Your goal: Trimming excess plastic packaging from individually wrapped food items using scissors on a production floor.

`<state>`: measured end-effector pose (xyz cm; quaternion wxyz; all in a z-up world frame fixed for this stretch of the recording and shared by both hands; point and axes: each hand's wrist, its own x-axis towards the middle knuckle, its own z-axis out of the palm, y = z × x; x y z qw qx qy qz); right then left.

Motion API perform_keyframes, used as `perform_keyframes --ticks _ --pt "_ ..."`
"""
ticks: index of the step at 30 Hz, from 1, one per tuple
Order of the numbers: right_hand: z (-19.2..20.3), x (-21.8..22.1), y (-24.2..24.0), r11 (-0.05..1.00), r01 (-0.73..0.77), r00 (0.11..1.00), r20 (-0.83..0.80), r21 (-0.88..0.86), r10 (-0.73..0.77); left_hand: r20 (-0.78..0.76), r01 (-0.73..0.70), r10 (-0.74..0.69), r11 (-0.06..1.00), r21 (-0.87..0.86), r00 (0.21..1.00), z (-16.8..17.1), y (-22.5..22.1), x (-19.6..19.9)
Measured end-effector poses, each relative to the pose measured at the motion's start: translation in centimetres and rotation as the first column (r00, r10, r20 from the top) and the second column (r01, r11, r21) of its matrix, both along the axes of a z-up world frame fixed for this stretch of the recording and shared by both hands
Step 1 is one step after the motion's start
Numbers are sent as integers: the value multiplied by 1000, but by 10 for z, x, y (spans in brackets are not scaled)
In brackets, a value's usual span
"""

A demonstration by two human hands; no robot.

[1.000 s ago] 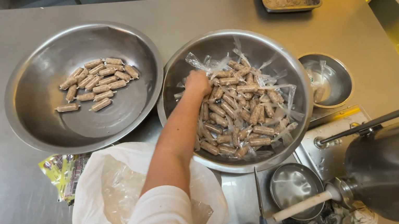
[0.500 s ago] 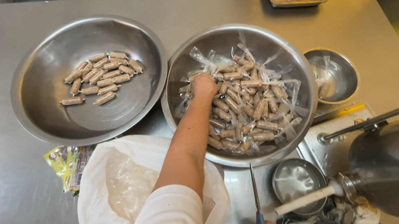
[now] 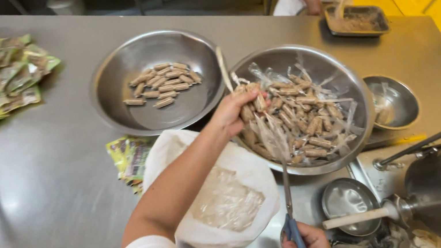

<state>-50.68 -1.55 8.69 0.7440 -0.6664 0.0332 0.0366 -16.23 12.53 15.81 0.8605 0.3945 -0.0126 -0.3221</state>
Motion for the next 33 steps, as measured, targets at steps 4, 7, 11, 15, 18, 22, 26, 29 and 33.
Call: perform_keyframes --ticks 4,7,11,15,18,22,26,29,33 --pt "55 -2 50 978 -207 978 -37 -15 207 -186 -344 312 922 -177 932 24 45 -84" --pt "52 -2 75 968 -246 960 -152 -51 235 -210 -527 484 799 -290 849 19 59 -119" --pt "30 -6 99 963 -271 960 -75 -14 269 -307 -739 675 572 -355 670 11 73 -157" --pt "17 -9 119 967 -252 964 -100 -26 248 -241 -748 718 558 -359 652 3 98 -183" --pt "10 -13 131 971 -240 968 -80 14 240 -296 -784 727 548 -293 619 0 116 -194" --pt "0 -12 137 969 -246 969 -40 -16 245 -291 -793 740 538 -287 607 -11 132 -197" --pt "-9 -13 137 959 -276 961 -27 -71 275 -319 -812 747 519 -269 583 -18 143 -197" --pt "-16 -14 136 964 -250 968 -40 -87 248 -346 -811 734 520 -268 585 -21 146 -194" --pt "-14 -13 135 958 -248 969 -45 -145 244 -374 -808 717 523 -269 589 -17 142 -194"
